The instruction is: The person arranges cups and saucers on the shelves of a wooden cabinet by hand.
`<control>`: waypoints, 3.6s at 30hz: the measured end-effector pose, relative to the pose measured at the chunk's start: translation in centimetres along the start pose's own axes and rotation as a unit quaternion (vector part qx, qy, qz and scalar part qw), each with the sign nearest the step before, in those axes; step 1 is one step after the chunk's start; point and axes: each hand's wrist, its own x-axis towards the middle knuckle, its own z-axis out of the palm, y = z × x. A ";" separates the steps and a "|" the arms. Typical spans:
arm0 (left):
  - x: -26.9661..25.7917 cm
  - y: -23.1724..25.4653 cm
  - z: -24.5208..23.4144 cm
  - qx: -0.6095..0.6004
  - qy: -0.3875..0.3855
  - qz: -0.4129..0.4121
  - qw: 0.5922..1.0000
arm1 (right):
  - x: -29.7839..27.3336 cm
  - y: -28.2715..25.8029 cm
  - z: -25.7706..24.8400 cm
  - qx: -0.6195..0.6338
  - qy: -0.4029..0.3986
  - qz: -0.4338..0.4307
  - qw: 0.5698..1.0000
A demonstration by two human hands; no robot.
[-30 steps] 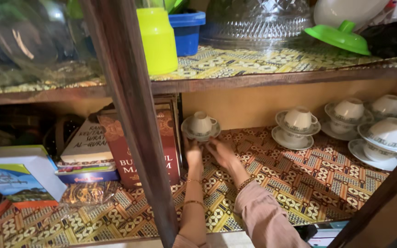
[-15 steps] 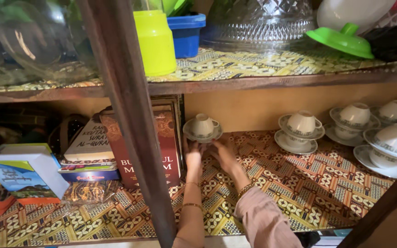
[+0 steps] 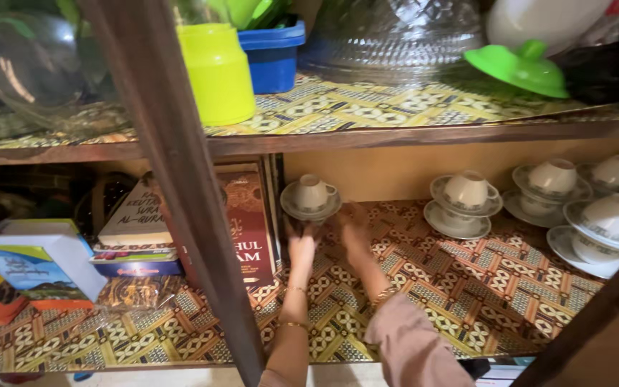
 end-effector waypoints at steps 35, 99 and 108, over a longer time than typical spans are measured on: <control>-1.1 2.2 1.3 -0.135 -0.025 -0.052 0.989 | 2.1 -1.0 -26.7 0.198 0.181 0.278 0.922; 1.7 1.8 -0.9 -0.043 0.043 -0.049 0.997 | 2.9 -2.5 -35.4 0.067 0.701 0.053 0.708; 2.4 -0.3 -1.2 -0.056 0.052 -0.040 0.996 | 3.2 -3.9 -38.0 0.012 0.810 0.100 0.577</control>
